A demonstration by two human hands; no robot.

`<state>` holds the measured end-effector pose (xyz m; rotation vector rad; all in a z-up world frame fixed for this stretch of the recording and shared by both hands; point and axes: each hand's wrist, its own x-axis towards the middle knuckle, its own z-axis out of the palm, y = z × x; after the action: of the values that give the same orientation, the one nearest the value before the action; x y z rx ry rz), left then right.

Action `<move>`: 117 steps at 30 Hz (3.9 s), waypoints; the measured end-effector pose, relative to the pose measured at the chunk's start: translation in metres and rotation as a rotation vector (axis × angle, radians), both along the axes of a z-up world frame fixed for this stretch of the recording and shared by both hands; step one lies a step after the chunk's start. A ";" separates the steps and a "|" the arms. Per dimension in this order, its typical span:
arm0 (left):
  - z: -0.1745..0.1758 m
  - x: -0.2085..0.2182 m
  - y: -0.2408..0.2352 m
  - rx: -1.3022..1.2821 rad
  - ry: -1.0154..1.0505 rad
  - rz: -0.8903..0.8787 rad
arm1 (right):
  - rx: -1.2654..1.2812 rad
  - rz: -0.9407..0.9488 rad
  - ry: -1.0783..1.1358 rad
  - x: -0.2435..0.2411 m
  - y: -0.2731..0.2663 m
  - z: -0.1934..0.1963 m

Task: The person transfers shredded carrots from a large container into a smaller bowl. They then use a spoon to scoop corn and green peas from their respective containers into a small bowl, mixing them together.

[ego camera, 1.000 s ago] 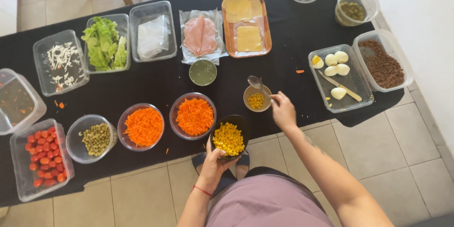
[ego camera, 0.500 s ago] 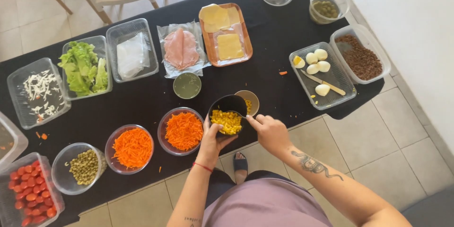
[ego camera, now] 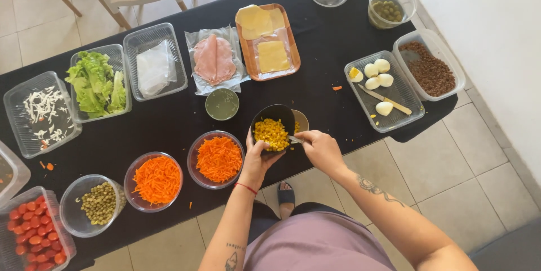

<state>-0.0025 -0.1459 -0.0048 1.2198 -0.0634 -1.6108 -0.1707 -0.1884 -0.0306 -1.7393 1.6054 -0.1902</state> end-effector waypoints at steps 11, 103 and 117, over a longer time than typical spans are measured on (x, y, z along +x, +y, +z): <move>-0.009 0.003 -0.008 -0.001 0.068 0.052 | 0.074 -0.102 -0.041 -0.009 -0.012 0.028; 0.089 0.216 0.221 0.050 0.219 0.679 | 0.283 0.084 0.021 0.191 0.033 0.073; 0.080 0.249 0.231 0.031 0.213 0.544 | 0.150 -0.007 -0.017 0.217 0.048 0.080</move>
<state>0.2464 0.0851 0.0747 0.9715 0.3983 -1.2505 0.0463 -0.1403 0.0496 -1.6136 1.5723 -0.0854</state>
